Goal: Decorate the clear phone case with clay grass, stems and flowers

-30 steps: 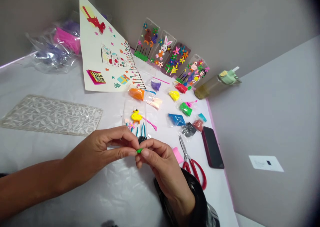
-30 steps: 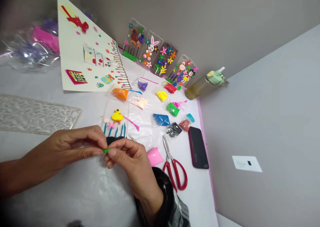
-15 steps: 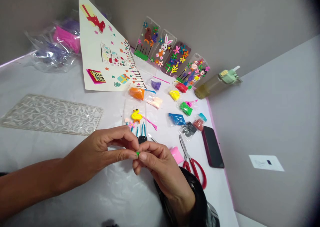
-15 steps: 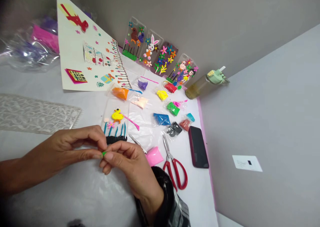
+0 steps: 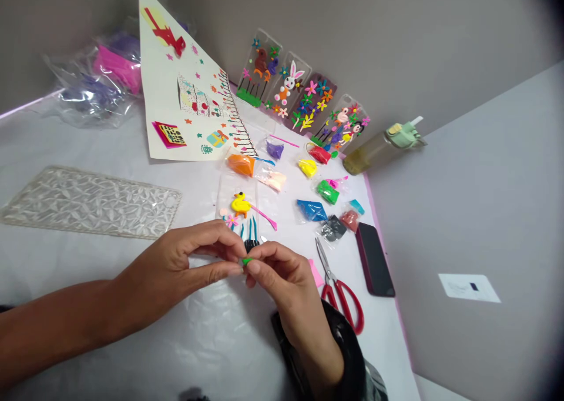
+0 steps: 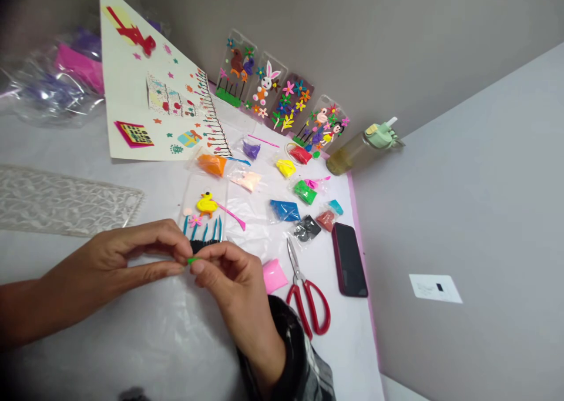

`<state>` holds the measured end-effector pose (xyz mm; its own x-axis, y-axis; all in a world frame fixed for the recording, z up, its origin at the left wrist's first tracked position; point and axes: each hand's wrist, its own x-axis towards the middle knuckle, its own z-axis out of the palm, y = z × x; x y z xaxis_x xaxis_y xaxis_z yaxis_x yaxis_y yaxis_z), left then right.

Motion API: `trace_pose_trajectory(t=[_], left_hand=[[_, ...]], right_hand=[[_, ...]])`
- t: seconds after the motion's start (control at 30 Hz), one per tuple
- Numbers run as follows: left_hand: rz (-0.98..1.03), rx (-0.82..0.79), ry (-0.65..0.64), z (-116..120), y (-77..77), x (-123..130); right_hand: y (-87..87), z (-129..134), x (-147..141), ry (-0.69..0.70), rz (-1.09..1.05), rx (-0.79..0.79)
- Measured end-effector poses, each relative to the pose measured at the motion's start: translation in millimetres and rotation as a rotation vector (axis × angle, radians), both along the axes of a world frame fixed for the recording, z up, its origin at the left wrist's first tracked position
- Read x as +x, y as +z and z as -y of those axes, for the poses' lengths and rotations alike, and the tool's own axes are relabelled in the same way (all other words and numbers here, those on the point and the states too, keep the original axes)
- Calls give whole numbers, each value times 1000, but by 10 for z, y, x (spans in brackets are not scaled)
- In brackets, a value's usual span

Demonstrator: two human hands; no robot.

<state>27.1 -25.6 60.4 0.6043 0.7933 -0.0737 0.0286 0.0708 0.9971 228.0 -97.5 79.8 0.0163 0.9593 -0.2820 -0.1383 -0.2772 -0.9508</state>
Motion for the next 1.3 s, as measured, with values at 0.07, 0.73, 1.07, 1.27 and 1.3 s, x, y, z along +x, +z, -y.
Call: trace_pose_trajectory(t=[0.07, 0.73, 1.07, 1.27, 1.3], left_hand=[[-3, 22, 7, -6, -26, 5], [-8, 61, 1, 17, -55, 10], [-15, -9, 43, 55, -5, 17], [3, -8, 17, 41, -35, 12], [-3, -25, 23, 34, -34, 12]], right_hand=[[6, 27, -15, -29, 128, 88], [-2, 91, -54, -39, 537, 442], [-8, 91, -58, -44, 523, 440], [-9, 96, -62, -70, 518, 431], [-5, 95, -59, -66, 499, 413]])
